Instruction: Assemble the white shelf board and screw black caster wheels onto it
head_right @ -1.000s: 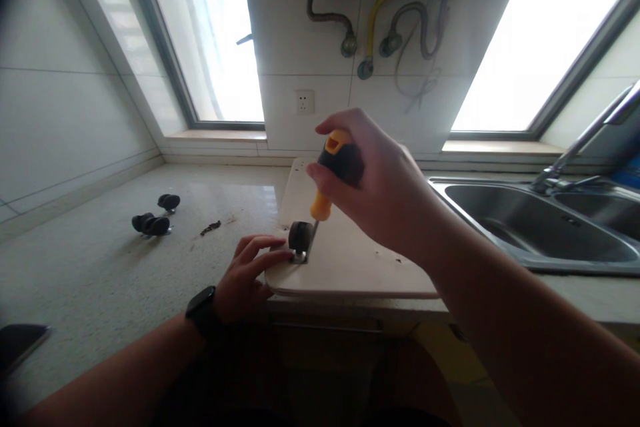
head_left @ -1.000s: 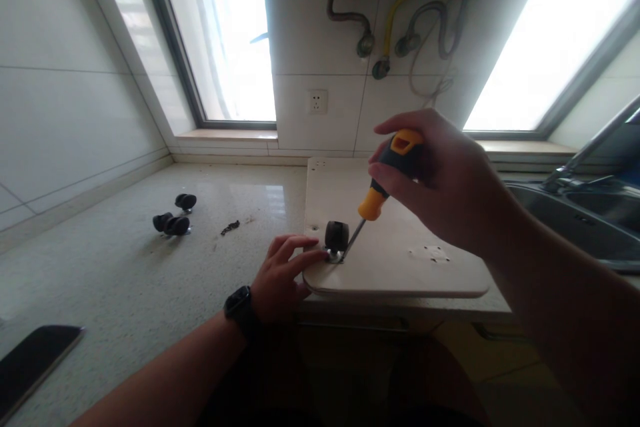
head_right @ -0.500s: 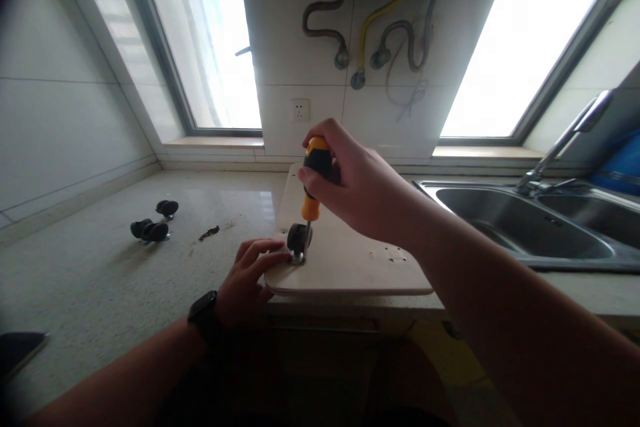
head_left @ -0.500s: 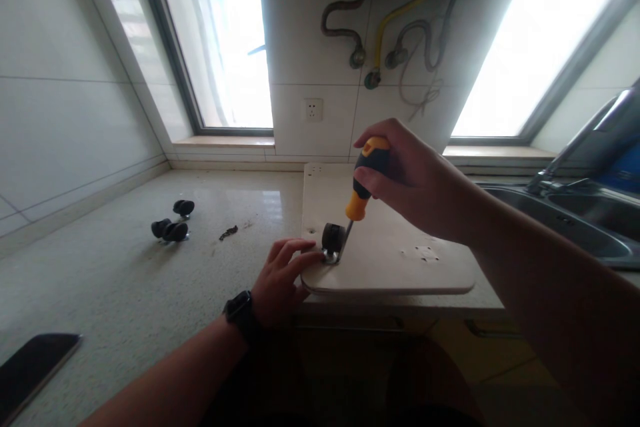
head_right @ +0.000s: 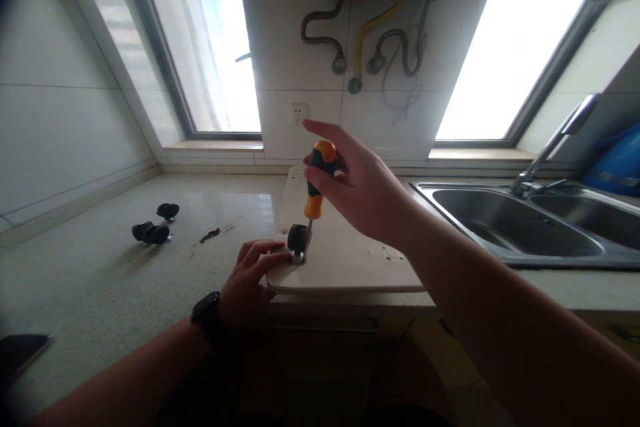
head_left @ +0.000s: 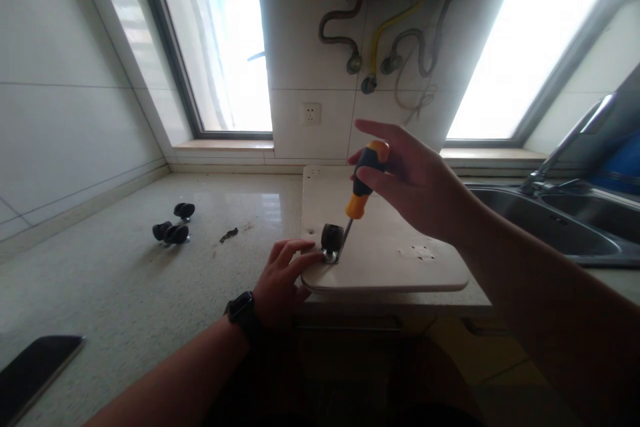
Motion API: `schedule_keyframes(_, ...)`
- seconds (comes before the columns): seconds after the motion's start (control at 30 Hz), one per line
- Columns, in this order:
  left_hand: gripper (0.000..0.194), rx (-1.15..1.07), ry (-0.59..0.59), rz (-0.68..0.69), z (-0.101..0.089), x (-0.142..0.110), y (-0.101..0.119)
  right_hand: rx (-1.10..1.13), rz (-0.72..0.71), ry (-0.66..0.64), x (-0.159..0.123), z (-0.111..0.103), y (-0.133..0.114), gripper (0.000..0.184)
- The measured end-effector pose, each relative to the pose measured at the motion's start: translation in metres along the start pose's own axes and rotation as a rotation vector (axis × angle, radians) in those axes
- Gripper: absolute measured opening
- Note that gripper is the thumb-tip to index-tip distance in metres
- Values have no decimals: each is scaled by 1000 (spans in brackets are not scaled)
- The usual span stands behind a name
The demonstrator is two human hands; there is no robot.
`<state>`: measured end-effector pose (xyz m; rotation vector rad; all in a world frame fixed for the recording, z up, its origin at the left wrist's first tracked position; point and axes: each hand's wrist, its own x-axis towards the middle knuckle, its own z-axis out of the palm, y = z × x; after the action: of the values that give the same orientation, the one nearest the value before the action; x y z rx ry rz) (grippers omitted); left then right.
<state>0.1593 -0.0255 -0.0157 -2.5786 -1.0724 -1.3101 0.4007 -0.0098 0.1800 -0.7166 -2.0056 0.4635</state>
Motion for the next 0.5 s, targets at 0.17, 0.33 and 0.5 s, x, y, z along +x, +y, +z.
schedule_keyframes(0.17, 53, -34, -10, -4, -3, 2, 1, -173, -30, 83, -2, 0, -8, 35)
schedule_keyframes(0.33, 68, -197, -179, 10, -18, 5, -4, -269, -79, 71, -6, -2, -15, 33)
schedule_keyframes(0.5, 46, -335, 57, -160, -21, 23, 8, -281, -87, 62, -7, -3, -15, 36)
